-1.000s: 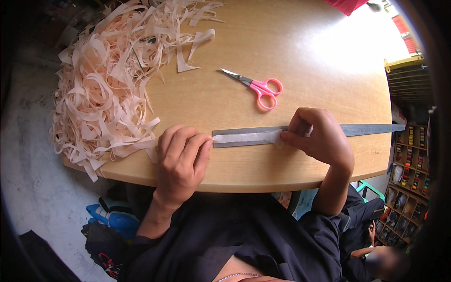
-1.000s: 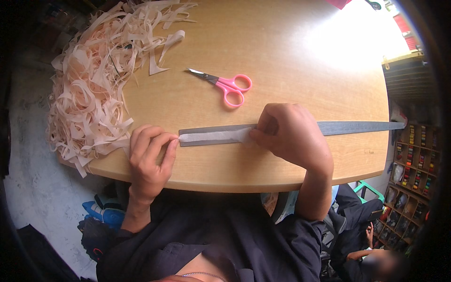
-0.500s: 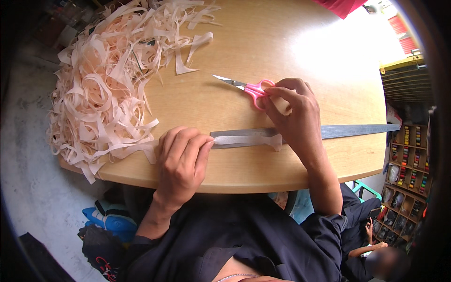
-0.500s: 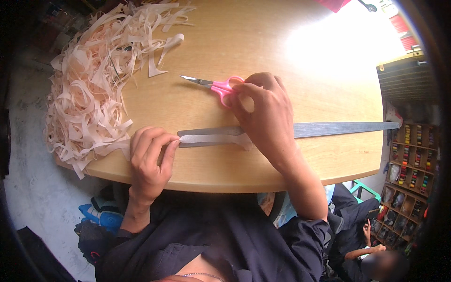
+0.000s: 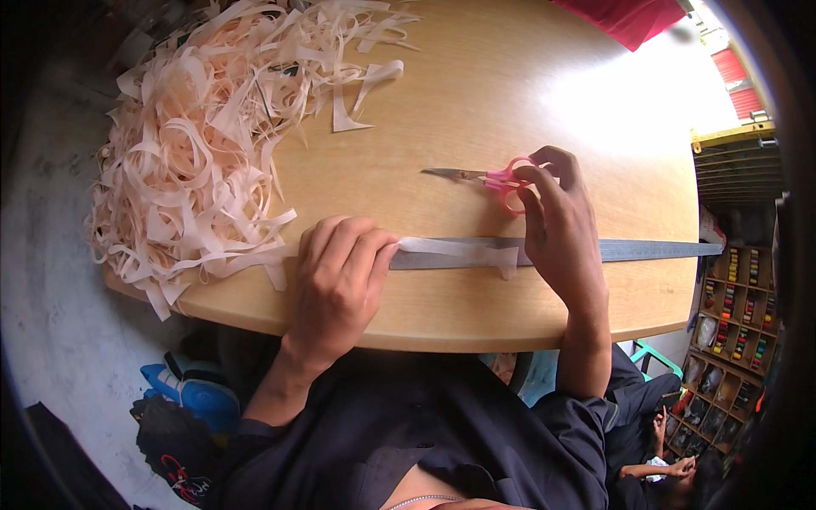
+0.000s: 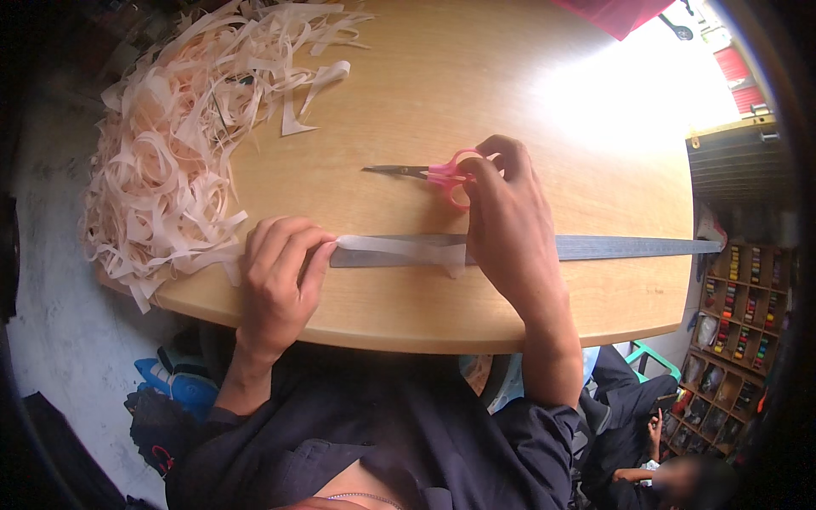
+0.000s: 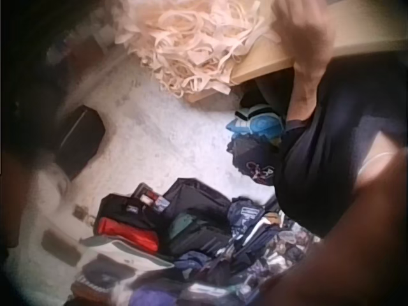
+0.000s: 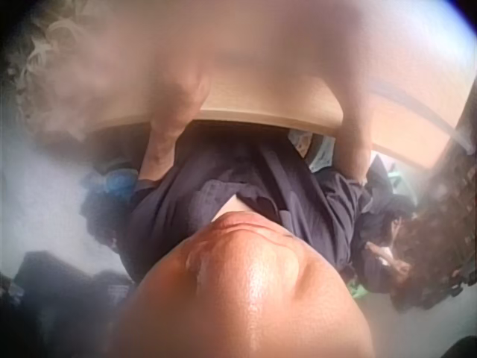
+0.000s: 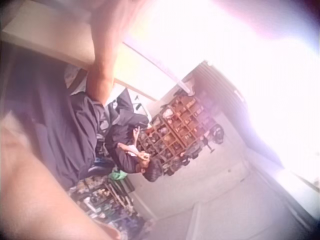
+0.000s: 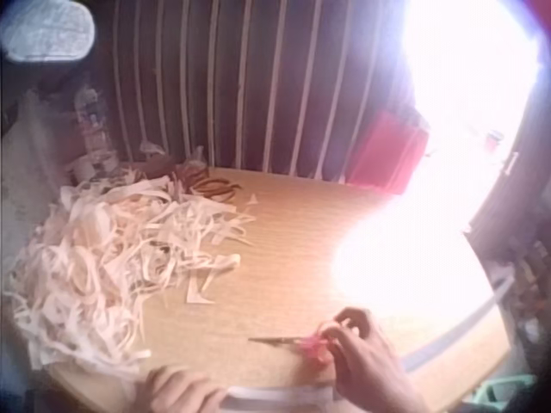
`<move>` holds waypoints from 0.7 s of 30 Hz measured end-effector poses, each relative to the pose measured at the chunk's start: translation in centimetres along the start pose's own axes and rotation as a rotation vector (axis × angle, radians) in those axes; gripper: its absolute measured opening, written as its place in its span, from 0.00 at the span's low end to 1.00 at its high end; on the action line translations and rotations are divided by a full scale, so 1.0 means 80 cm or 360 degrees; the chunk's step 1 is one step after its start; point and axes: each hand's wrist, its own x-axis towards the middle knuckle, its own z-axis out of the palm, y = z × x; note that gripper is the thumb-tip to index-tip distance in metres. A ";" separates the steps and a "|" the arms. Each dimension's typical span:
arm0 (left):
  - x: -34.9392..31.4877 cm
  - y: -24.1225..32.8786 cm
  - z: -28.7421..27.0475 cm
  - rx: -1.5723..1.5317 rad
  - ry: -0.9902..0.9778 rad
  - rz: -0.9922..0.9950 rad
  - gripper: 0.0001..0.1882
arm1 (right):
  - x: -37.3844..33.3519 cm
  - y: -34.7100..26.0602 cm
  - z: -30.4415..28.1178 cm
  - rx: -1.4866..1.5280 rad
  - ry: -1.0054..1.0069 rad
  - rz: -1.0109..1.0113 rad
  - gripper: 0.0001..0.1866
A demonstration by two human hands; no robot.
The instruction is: The person repeatedly measures and cuts light-colored rubber strips to a uniform length using a metal ruler and pink scissors. They place cut pieces into a growing pile on the table. At one point, they measure a strip against their bare left leg to check length.
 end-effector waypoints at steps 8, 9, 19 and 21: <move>-0.001 -0.001 0.002 -0.0034 0.0062 -0.0014 0.08 | 0.002 -0.002 0.002 0.0238 0.0100 -0.0037 0.11; -0.002 -0.002 0.002 -0.0014 0.0075 -0.0033 0.08 | 0.000 -0.003 -0.002 0.0445 0.0024 0.0021 0.10; -0.008 -0.003 -0.004 0.0059 0.0347 -0.0090 0.08 | -0.008 -0.038 -0.031 0.1635 -0.1795 0.0723 0.23; -0.010 -0.003 -0.004 0.0091 0.0392 -0.0047 0.09 | -0.006 -0.046 -0.027 0.1650 -0.1968 0.0635 0.27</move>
